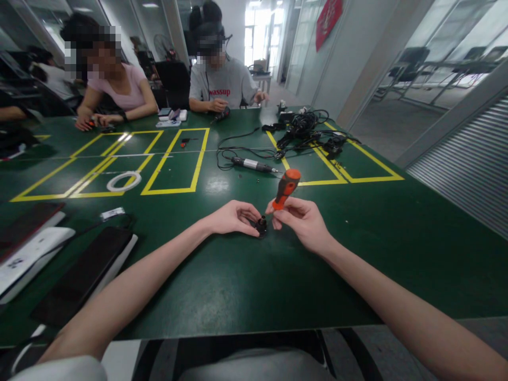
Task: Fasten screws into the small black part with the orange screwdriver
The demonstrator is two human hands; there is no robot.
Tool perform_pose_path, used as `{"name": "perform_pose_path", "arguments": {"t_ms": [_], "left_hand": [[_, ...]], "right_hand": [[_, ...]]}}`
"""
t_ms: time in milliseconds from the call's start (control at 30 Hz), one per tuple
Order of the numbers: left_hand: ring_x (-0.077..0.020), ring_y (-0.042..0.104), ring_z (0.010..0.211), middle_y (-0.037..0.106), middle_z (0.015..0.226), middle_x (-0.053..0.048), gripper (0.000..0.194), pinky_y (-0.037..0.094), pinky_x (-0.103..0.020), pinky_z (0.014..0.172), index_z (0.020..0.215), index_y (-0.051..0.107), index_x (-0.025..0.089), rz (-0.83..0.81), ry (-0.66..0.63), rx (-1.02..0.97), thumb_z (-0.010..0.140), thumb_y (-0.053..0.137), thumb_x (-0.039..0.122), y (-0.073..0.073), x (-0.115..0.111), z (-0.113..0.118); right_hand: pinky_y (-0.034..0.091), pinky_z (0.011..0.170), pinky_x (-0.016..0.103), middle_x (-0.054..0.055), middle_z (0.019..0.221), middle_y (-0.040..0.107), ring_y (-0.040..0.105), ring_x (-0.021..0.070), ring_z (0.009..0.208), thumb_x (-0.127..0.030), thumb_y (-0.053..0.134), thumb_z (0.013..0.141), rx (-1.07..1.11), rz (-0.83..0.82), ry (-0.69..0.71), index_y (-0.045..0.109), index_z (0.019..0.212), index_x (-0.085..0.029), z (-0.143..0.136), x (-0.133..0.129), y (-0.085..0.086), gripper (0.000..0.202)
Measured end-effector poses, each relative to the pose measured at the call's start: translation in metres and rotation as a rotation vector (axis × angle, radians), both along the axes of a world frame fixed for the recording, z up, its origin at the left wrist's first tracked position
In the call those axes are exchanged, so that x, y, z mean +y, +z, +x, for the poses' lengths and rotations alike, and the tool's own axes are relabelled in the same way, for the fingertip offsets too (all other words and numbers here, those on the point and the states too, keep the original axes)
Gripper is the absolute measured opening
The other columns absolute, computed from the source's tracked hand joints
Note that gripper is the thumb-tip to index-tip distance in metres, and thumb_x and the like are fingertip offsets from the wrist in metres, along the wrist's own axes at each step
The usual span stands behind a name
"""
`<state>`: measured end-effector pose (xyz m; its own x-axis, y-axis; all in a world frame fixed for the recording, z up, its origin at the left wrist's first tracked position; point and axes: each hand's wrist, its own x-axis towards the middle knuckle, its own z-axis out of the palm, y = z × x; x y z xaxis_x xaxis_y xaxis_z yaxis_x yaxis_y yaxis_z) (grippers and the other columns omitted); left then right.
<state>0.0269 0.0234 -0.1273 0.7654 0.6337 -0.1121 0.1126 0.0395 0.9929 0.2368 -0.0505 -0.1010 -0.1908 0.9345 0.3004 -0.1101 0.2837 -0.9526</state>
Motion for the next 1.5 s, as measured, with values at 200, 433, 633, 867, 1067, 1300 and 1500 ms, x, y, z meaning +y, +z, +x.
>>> {"name": "perform_pose_path", "arguments": {"t_ms": [200,433,633,867,1067,1300,1500], "left_hand": [[-0.0139,0.075,0.081,0.08,0.097,-0.007,0.045,0.06,-0.03,0.088,0.101,0.077,0.012,-0.004,-0.023,0.034,0.061,0.095,0.021,0.002,0.0,-0.001],[-0.0121,0.075,0.08,0.08,0.097,-0.006,0.045,0.06,-0.026,0.081,0.1,0.072,0.012,0.003,-0.017,-0.002,0.061,0.094,0.017,0.0,0.0,0.0],[-0.0107,0.073,0.076,0.079,0.092,-0.004,0.04,0.06,-0.028,0.086,0.094,0.075,0.012,0.013,-0.016,-0.006,0.06,0.094,0.017,0.002,0.0,0.0],[-0.0115,0.074,0.077,0.08,0.097,-0.006,0.047,0.06,-0.027,0.084,0.107,0.078,0.012,0.043,-0.027,0.054,0.063,0.092,0.019,0.002,0.0,0.0],[-0.0156,0.077,0.085,0.08,0.101,-0.007,0.086,0.06,-0.028,0.083,0.141,0.064,0.019,-0.016,-0.05,0.003,0.061,0.095,0.018,-0.005,0.007,-0.002],[-0.0159,0.078,0.081,0.081,0.095,-0.007,0.069,0.062,-0.03,0.084,0.124,0.073,0.015,-0.064,-0.059,0.037,0.06,0.097,0.021,-0.005,0.012,-0.006],[-0.0158,0.078,0.083,0.081,0.092,-0.006,0.055,0.061,-0.031,0.089,0.111,0.077,0.014,-0.079,-0.07,0.049,0.061,0.097,0.022,-0.001,0.012,-0.007]], "right_hand": [[0.055,0.058,0.028,0.001,0.074,0.073,0.062,0.0124,0.055,-0.049,0.087,0.079,0.088,-0.02,0.023,0.067,0.089,-0.021,-0.001,0.0,-0.002,0.036],[0.055,0.06,0.03,0.001,0.069,0.07,0.061,0.013,0.055,-0.048,0.087,0.079,-0.004,-0.007,-0.005,0.072,0.08,-0.019,0.001,-0.001,0.001,0.032],[0.054,0.057,0.027,0.001,0.074,0.074,0.063,0.0117,0.055,-0.046,0.082,0.086,0.129,-0.008,0.073,0.071,0.089,-0.02,0.0,0.001,-0.004,0.029],[0.055,0.058,0.028,0.0,0.068,0.07,0.061,0.0121,0.055,-0.048,0.086,0.081,0.021,0.024,0.006,0.069,0.08,-0.019,0.001,0.0,-0.001,0.034],[0.054,0.058,0.027,0.001,0.072,0.072,0.062,0.0115,0.056,-0.051,0.082,0.085,0.1,0.006,0.042,0.069,0.085,-0.02,0.001,0.002,-0.005,0.034],[0.055,0.059,0.027,0.001,0.071,0.071,0.061,0.012,0.057,-0.049,0.089,0.077,0.027,0.022,-0.033,0.069,0.08,-0.02,0.0,0.0,0.0,0.035],[0.054,0.058,0.028,0.002,0.071,0.071,0.06,0.0115,0.054,-0.054,0.079,0.087,0.049,0.02,0.046,0.071,0.08,-0.019,0.0,0.0,-0.002,0.036]]}}
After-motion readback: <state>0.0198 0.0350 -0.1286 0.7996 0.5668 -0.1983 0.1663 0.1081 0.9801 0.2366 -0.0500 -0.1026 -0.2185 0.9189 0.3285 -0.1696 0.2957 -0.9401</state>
